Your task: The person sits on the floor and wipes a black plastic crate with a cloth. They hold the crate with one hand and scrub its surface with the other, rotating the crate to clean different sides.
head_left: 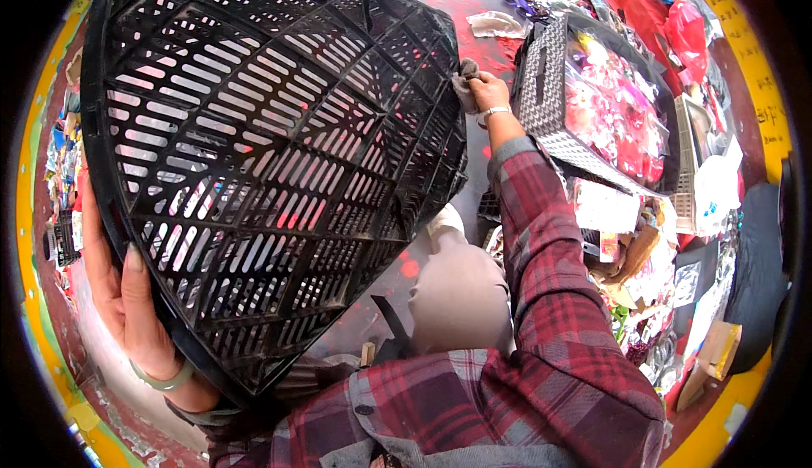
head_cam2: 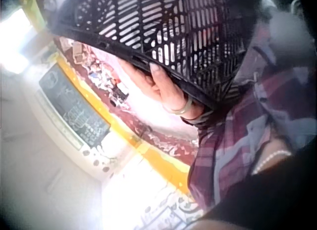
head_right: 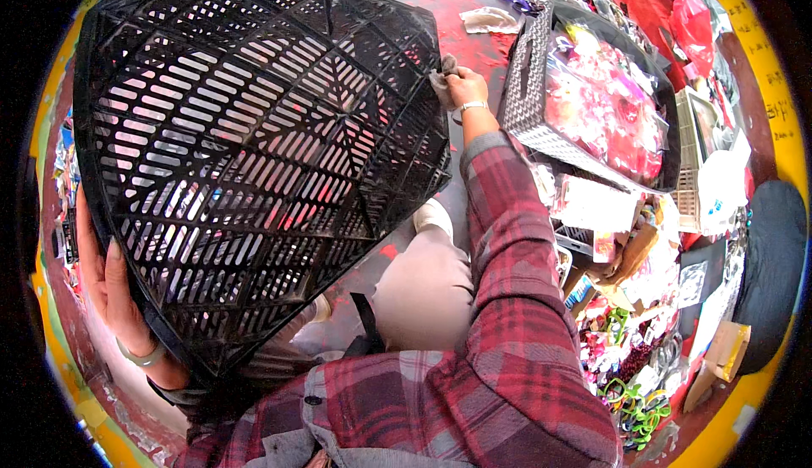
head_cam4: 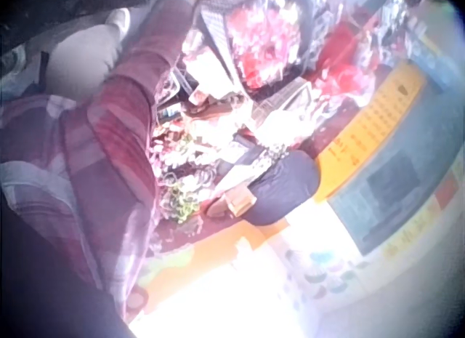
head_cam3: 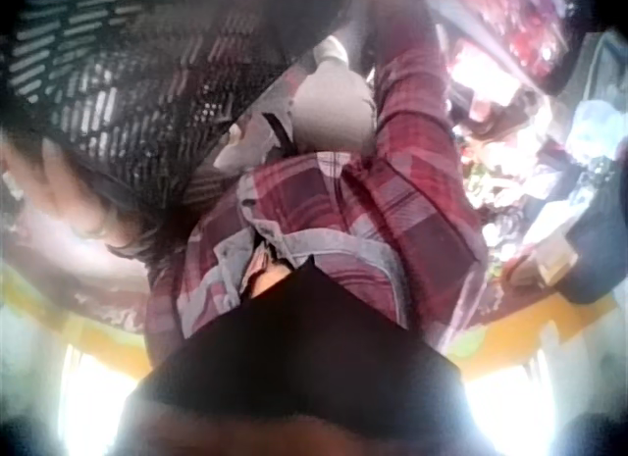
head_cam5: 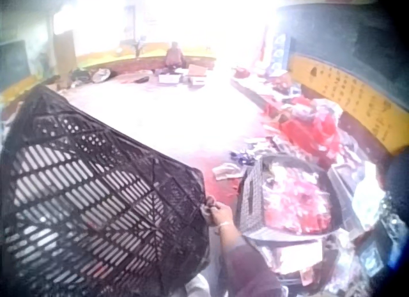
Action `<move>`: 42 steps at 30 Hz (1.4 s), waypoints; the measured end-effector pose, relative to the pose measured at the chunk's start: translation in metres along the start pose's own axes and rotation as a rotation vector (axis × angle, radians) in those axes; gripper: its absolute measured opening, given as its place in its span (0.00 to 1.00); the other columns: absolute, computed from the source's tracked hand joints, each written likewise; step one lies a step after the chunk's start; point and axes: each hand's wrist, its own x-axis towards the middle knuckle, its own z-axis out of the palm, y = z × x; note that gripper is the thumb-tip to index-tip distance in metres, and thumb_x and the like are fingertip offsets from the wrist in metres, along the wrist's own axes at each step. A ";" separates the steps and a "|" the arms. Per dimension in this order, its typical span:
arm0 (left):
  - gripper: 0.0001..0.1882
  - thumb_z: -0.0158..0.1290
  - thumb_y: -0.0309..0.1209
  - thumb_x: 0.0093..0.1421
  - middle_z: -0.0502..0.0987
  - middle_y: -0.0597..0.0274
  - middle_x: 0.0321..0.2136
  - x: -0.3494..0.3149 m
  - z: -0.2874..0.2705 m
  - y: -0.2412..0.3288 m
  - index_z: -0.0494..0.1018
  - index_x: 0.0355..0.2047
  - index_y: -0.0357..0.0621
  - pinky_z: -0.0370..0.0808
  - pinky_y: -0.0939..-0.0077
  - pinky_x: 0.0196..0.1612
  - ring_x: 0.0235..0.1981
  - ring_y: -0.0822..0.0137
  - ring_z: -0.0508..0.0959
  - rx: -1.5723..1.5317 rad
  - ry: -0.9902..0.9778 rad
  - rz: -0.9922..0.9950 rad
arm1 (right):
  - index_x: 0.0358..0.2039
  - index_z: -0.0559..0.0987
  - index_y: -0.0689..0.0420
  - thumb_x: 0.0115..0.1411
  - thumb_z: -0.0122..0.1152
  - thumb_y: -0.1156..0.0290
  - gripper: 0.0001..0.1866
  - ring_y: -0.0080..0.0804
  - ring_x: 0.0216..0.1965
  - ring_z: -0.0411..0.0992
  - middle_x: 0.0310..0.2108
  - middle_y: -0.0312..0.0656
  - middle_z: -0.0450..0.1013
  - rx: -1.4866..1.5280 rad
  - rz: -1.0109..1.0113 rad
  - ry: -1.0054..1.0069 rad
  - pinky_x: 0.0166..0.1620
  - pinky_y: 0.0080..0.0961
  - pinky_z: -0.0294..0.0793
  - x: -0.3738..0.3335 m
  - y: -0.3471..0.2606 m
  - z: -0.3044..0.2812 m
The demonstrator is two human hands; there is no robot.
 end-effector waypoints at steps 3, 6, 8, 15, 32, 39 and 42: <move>0.32 0.42 0.26 0.57 0.55 0.41 0.60 0.005 0.004 0.000 0.48 0.61 0.25 0.51 0.67 0.63 0.61 0.58 0.59 0.015 -0.006 0.031 | 0.35 0.82 0.49 0.47 0.55 0.62 0.15 0.42 0.37 0.76 0.32 0.48 0.77 -0.105 0.114 -0.124 0.43 0.32 0.72 0.029 0.003 0.012; 0.32 0.43 0.26 0.57 0.56 0.41 0.60 0.001 0.008 0.002 0.49 0.61 0.25 0.51 0.68 0.63 0.61 0.58 0.59 -0.089 0.030 -0.018 | 0.35 0.82 0.50 0.47 0.54 0.66 0.15 0.46 0.40 0.75 0.35 0.49 0.76 -0.421 -0.035 -0.107 0.47 0.36 0.71 0.013 -0.025 0.021; 0.32 0.42 0.24 0.57 0.56 0.42 0.60 0.005 0.005 0.000 0.49 0.61 0.25 0.51 0.68 0.63 0.60 0.59 0.59 -0.039 0.008 0.007 | 0.35 0.82 0.51 0.48 0.52 0.66 0.15 0.50 0.42 0.73 0.38 0.50 0.75 -0.570 -0.128 -0.121 0.50 0.39 0.69 0.012 -0.030 0.020; 0.29 0.41 0.25 0.60 0.57 0.45 0.60 0.003 0.009 0.005 0.50 0.61 0.27 0.51 0.69 0.63 0.60 0.60 0.60 -0.050 -0.018 0.016 | 0.30 0.82 0.55 0.49 0.49 0.67 0.13 0.48 0.39 0.74 0.35 0.51 0.75 -0.627 -0.081 -0.093 0.45 0.37 0.72 0.004 -0.001 0.021; 0.27 0.39 0.24 0.60 0.58 0.46 0.60 0.001 -0.015 -0.008 0.52 0.60 0.27 0.51 0.70 0.63 0.60 0.61 0.59 0.123 -0.014 0.072 | 0.39 0.78 0.60 0.49 0.48 0.80 0.16 0.36 0.30 0.75 0.31 0.43 0.75 0.667 0.461 0.011 0.33 0.34 0.77 -0.076 0.059 -0.025; 0.28 0.39 0.23 0.60 0.56 0.45 0.61 0.011 -0.013 -0.018 0.51 0.60 0.26 0.48 0.69 0.64 0.62 0.60 0.57 0.067 -0.006 0.061 | 0.34 0.79 0.55 0.46 0.61 0.63 0.14 0.43 0.35 0.75 0.33 0.49 0.76 -0.202 -0.045 -0.085 0.41 0.32 0.72 -0.032 0.035 0.007; 0.28 0.39 0.24 0.60 0.56 0.46 0.61 0.012 -0.012 -0.016 0.51 0.61 0.27 0.48 0.70 0.64 0.61 0.61 0.58 0.052 -0.005 0.047 | 0.32 0.77 0.55 0.46 0.64 0.62 0.14 0.50 0.37 0.73 0.33 0.50 0.76 -0.480 -0.114 -0.077 0.40 0.37 0.71 -0.017 0.023 0.026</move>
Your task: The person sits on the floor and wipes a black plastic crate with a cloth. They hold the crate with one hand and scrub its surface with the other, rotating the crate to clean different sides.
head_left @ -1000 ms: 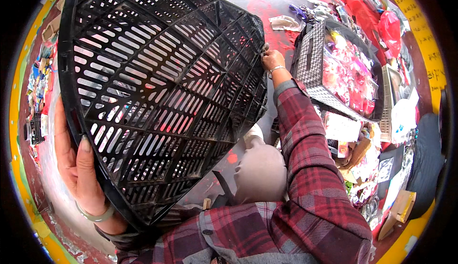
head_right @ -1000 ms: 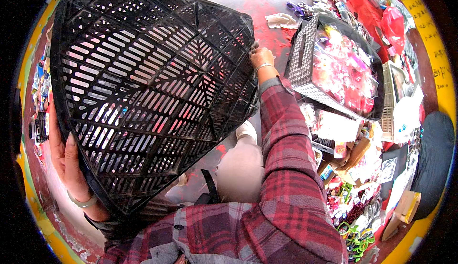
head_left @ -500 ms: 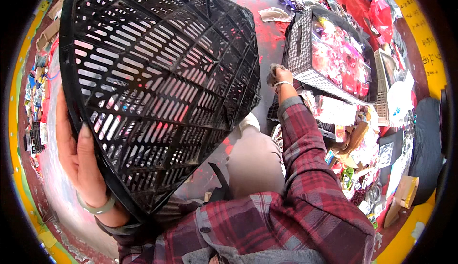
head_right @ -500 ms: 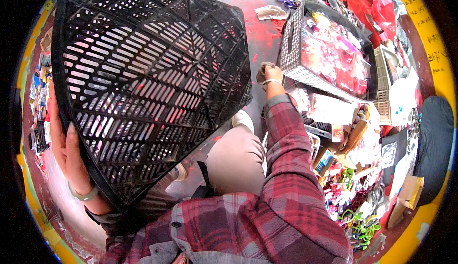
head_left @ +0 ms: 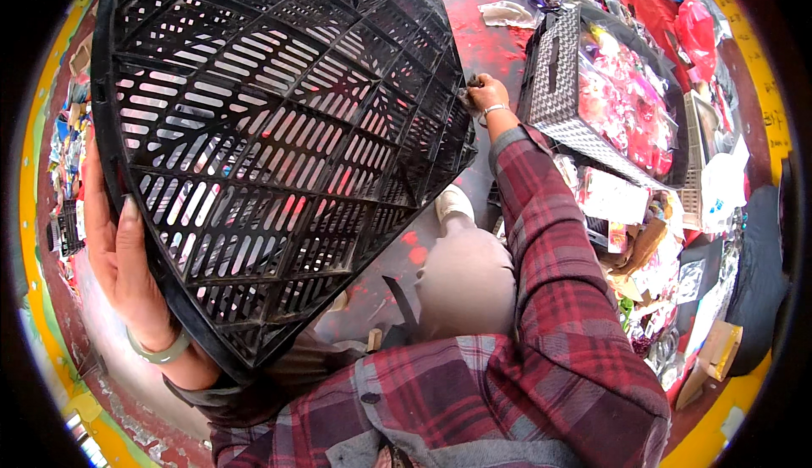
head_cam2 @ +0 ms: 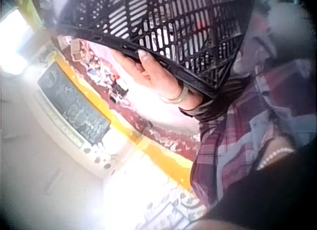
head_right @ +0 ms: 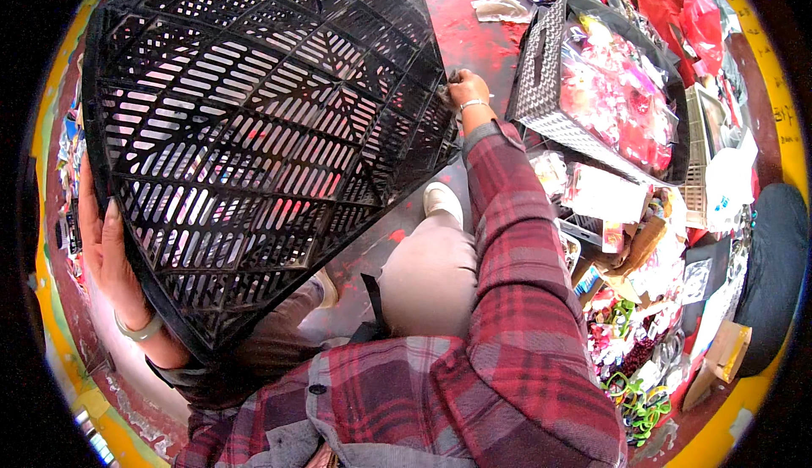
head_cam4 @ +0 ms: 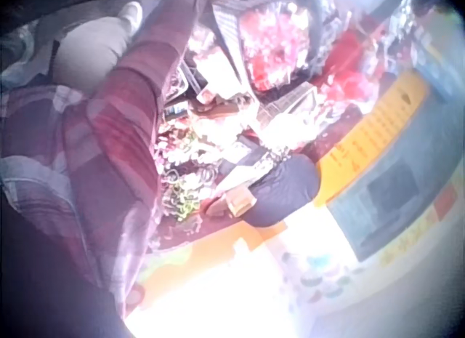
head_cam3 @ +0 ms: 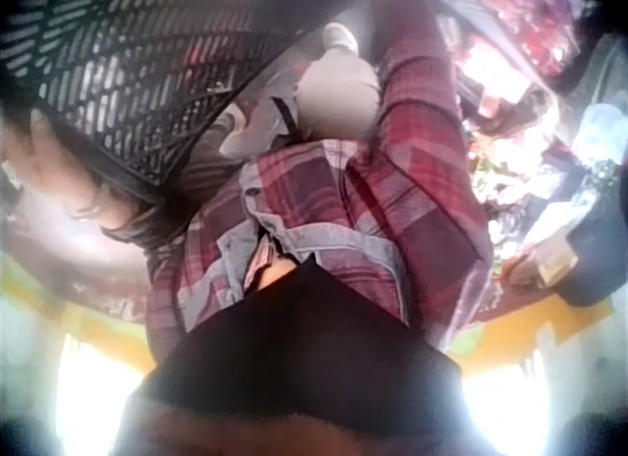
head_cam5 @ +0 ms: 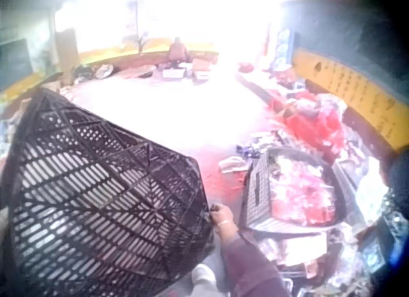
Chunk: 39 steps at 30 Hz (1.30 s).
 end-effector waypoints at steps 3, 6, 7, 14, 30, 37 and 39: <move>0.28 0.40 0.25 0.61 0.56 0.48 0.61 -0.002 -0.003 0.001 0.51 0.61 0.29 0.49 0.70 0.64 0.61 0.62 0.58 -0.005 -0.008 -0.034 | 0.36 0.77 0.54 0.47 0.64 0.63 0.15 0.41 0.34 0.75 0.31 0.46 0.76 0.108 0.068 -0.015 0.39 0.31 0.72 0.014 -0.002 0.006; 0.29 0.40 0.27 0.61 0.56 0.47 0.61 -0.003 0.000 0.004 0.50 0.62 0.30 0.49 0.70 0.63 0.61 0.62 0.58 0.000 -0.006 -0.059 | 0.37 0.75 0.55 0.48 0.66 0.64 0.16 0.42 0.33 0.75 0.32 0.46 0.76 0.228 0.075 -0.034 0.38 0.32 0.71 0.007 -0.003 0.012; 0.29 0.40 0.27 0.61 0.56 0.47 0.61 -0.004 0.000 0.007 0.51 0.61 0.30 0.48 0.70 0.64 0.61 0.62 0.58 0.010 0.004 -0.069 | 0.37 0.74 0.55 0.48 0.66 0.64 0.17 0.42 0.33 0.75 0.32 0.47 0.76 0.270 0.075 -0.044 0.38 0.32 0.71 0.004 -0.003 0.015; 0.28 0.40 0.27 0.61 0.57 0.48 0.61 0.000 -0.002 0.008 0.52 0.61 0.29 0.47 0.71 0.64 0.62 0.62 0.57 0.131 -0.023 -0.024 | 0.41 0.74 0.54 0.53 0.59 0.55 0.20 0.52 0.39 0.73 0.35 0.54 0.75 0.192 0.092 0.011 0.42 0.39 0.71 -0.031 0.048 0.039; 0.23 0.44 0.22 0.60 0.72 0.62 0.45 0.013 0.000 -0.006 0.60 0.57 0.33 0.68 0.83 0.47 0.41 0.76 0.72 -0.127 0.014 -0.049 | 0.36 0.78 0.60 0.48 0.54 0.76 0.13 0.38 0.31 0.76 0.28 0.46 0.77 0.334 0.031 -0.396 0.37 0.30 0.73 -0.166 -0.055 -0.062; 0.24 0.44 0.23 0.60 0.71 0.62 0.48 0.013 -0.005 -0.018 0.60 0.58 0.35 0.66 0.84 0.49 0.43 0.76 0.71 -0.040 0.017 -0.027 | 0.37 0.78 0.60 0.49 0.55 0.76 0.13 0.32 0.27 0.75 0.26 0.45 0.76 0.387 -0.074 -0.433 0.33 0.28 0.73 -0.220 -0.145 -0.129; 0.25 0.45 0.23 0.59 0.71 0.61 0.47 0.020 -0.001 -0.024 0.60 0.58 0.34 0.66 0.83 0.49 0.44 0.75 0.71 0.043 0.035 0.041 | 0.34 0.77 0.61 0.49 0.55 0.75 0.10 0.42 0.28 0.74 0.25 0.51 0.75 0.506 -0.286 -0.318 0.34 0.33 0.72 -0.231 -0.152 -0.134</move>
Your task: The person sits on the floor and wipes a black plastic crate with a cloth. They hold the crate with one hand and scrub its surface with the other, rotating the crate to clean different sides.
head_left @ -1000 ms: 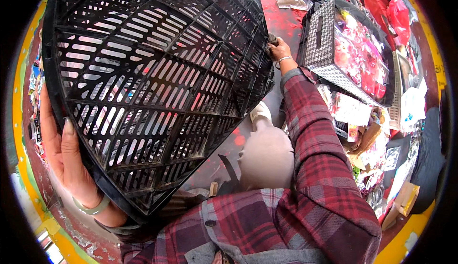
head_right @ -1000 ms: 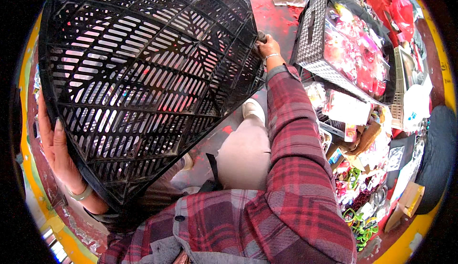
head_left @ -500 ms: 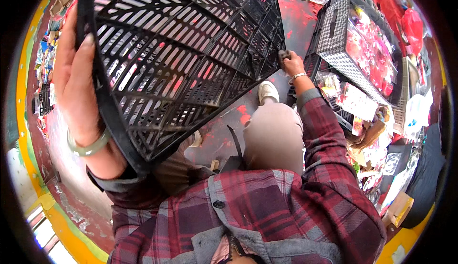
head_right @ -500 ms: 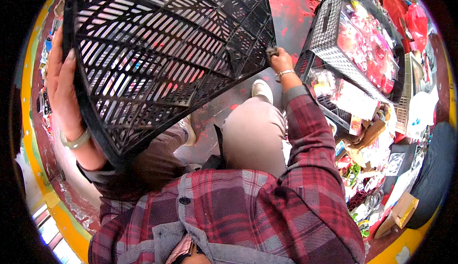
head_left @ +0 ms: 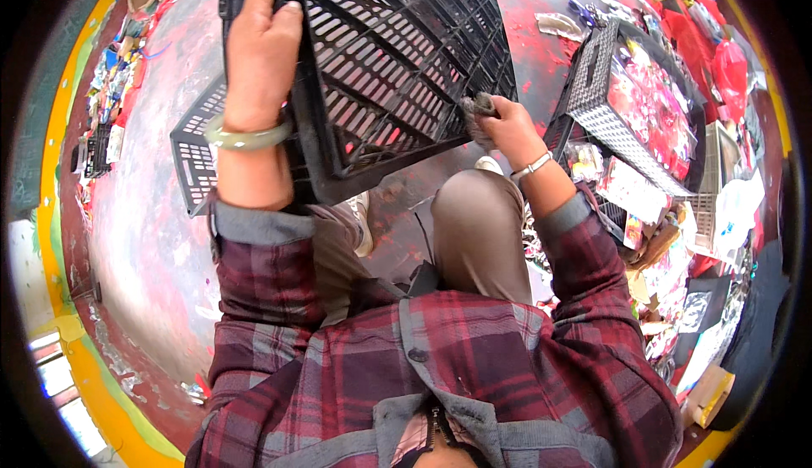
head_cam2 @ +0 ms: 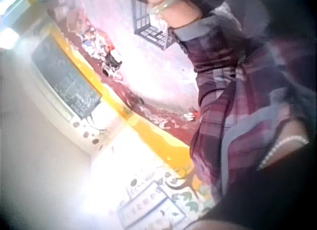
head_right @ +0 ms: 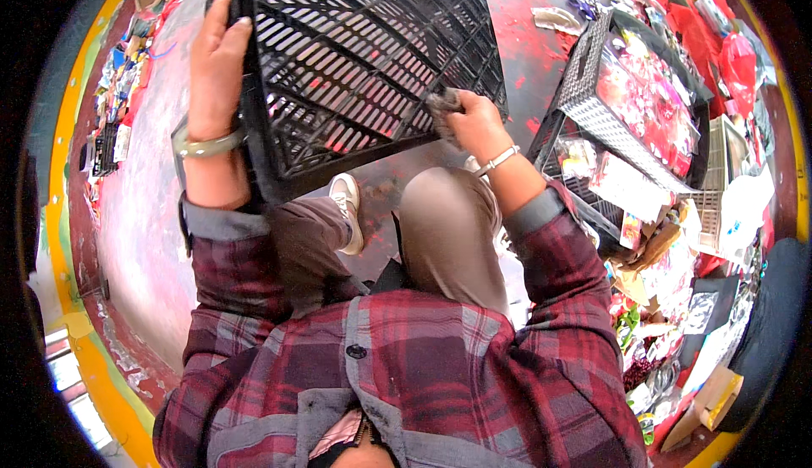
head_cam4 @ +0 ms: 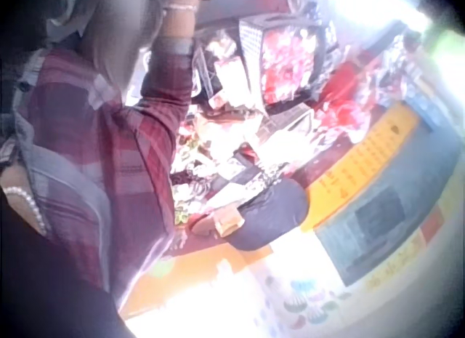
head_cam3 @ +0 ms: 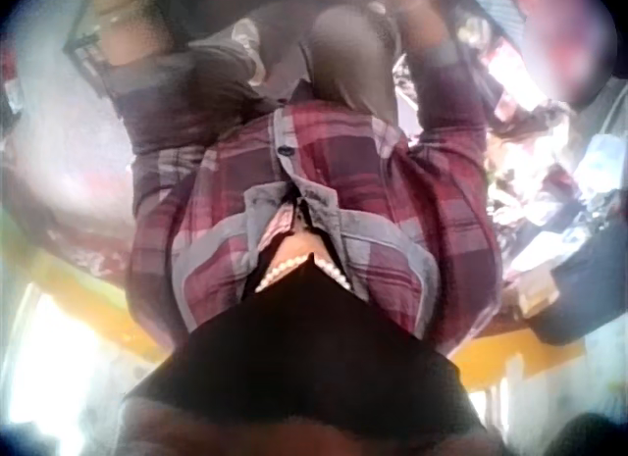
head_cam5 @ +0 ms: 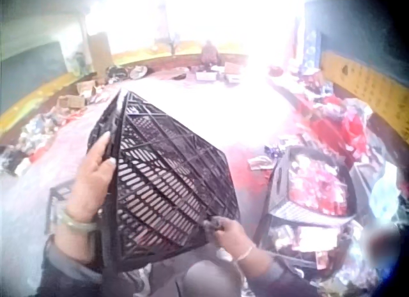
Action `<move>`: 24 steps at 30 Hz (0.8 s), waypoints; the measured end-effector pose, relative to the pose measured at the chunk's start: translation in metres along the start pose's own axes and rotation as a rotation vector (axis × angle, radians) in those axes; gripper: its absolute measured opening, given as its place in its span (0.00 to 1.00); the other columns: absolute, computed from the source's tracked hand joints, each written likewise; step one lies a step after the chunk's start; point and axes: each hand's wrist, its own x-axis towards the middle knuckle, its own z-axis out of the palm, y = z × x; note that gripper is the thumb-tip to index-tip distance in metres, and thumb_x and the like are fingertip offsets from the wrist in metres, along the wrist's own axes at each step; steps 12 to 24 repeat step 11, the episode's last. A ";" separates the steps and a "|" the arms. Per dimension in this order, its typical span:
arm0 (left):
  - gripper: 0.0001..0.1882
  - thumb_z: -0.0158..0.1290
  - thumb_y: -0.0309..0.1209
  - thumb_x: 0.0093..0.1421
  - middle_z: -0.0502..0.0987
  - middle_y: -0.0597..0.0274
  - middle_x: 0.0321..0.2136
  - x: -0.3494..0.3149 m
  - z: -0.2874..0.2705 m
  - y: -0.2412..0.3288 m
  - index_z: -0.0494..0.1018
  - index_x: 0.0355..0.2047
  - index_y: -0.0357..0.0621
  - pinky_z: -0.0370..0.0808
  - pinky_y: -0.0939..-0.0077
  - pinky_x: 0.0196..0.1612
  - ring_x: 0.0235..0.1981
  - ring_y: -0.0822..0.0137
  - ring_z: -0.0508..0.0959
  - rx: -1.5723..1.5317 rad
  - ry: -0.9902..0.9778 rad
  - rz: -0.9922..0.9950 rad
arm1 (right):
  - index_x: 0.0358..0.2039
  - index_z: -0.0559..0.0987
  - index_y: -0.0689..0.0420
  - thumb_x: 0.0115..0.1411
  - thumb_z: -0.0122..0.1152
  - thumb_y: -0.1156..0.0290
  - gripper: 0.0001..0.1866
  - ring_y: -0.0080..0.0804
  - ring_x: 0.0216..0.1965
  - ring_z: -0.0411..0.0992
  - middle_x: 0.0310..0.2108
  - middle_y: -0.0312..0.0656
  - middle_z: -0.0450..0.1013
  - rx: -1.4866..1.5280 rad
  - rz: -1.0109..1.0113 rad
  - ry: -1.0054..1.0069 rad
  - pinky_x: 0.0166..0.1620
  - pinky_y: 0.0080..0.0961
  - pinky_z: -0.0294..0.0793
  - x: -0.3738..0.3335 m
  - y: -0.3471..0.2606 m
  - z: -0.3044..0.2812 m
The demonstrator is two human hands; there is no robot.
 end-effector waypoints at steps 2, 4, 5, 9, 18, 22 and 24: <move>0.24 0.46 0.23 0.58 0.70 0.56 0.50 0.003 0.006 -0.001 0.62 0.57 0.34 0.64 0.79 0.54 0.49 0.70 0.70 0.128 0.060 0.123 | 0.31 0.76 0.62 0.49 0.55 0.74 0.08 0.49 0.28 0.73 0.25 0.54 0.73 0.005 -0.147 -0.014 0.34 0.35 0.71 -0.007 -0.040 0.012; 0.24 0.46 0.24 0.57 0.71 0.55 0.51 0.008 0.006 -0.001 0.63 0.56 0.34 0.63 0.77 0.55 0.51 0.68 0.70 -0.009 -0.006 0.012 | 0.28 0.73 0.63 0.49 0.56 0.73 0.07 0.54 0.29 0.71 0.24 0.56 0.71 0.010 -0.218 0.090 0.34 0.37 0.70 -0.015 -0.058 0.022; 0.25 0.46 0.24 0.56 0.72 0.56 0.49 0.013 0.005 -0.004 0.63 0.56 0.34 0.65 0.77 0.53 0.49 0.67 0.71 0.113 0.049 0.117 | 0.29 0.72 0.63 0.49 0.56 0.74 0.07 0.54 0.29 0.71 0.24 0.56 0.71 0.016 -0.232 0.093 0.34 0.37 0.70 -0.021 -0.071 0.019; 0.24 0.44 0.31 0.54 0.74 0.39 0.41 0.028 0.021 0.004 0.66 0.52 0.39 0.68 0.67 0.49 0.44 0.49 0.75 0.349 0.107 0.223 | 0.33 0.71 0.61 0.50 0.57 0.75 0.10 0.52 0.31 0.70 0.28 0.54 0.71 0.132 -0.392 0.180 0.35 0.35 0.69 -0.046 -0.125 0.012; 0.25 0.44 0.34 0.54 0.72 0.38 0.45 0.029 0.041 0.026 0.65 0.52 0.39 0.66 0.66 0.52 0.49 0.49 0.72 0.296 0.088 0.146 | 0.36 0.72 0.61 0.52 0.58 0.74 0.10 0.45 0.33 0.72 0.30 0.55 0.71 0.256 -0.390 0.228 0.37 0.34 0.68 -0.056 -0.152 0.003; 0.25 0.44 0.34 0.54 0.72 0.38 0.45 0.029 0.041 0.026 0.65 0.52 0.39 0.66 0.66 0.52 0.49 0.49 0.72 0.296 0.088 0.146 | 0.36 0.72 0.61 0.52 0.58 0.74 0.10 0.45 0.33 0.72 0.30 0.55 0.71 0.256 -0.390 0.228 0.37 0.34 0.68 -0.056 -0.152 0.003; 0.25 0.44 0.34 0.54 0.72 0.38 0.45 0.029 0.041 0.026 0.65 0.52 0.39 0.66 0.66 0.52 0.49 0.49 0.72 0.296 0.088 0.146 | 0.36 0.72 0.61 0.52 0.58 0.74 0.10 0.45 0.33 0.72 0.30 0.55 0.71 0.256 -0.390 0.228 0.37 0.34 0.68 -0.056 -0.152 0.003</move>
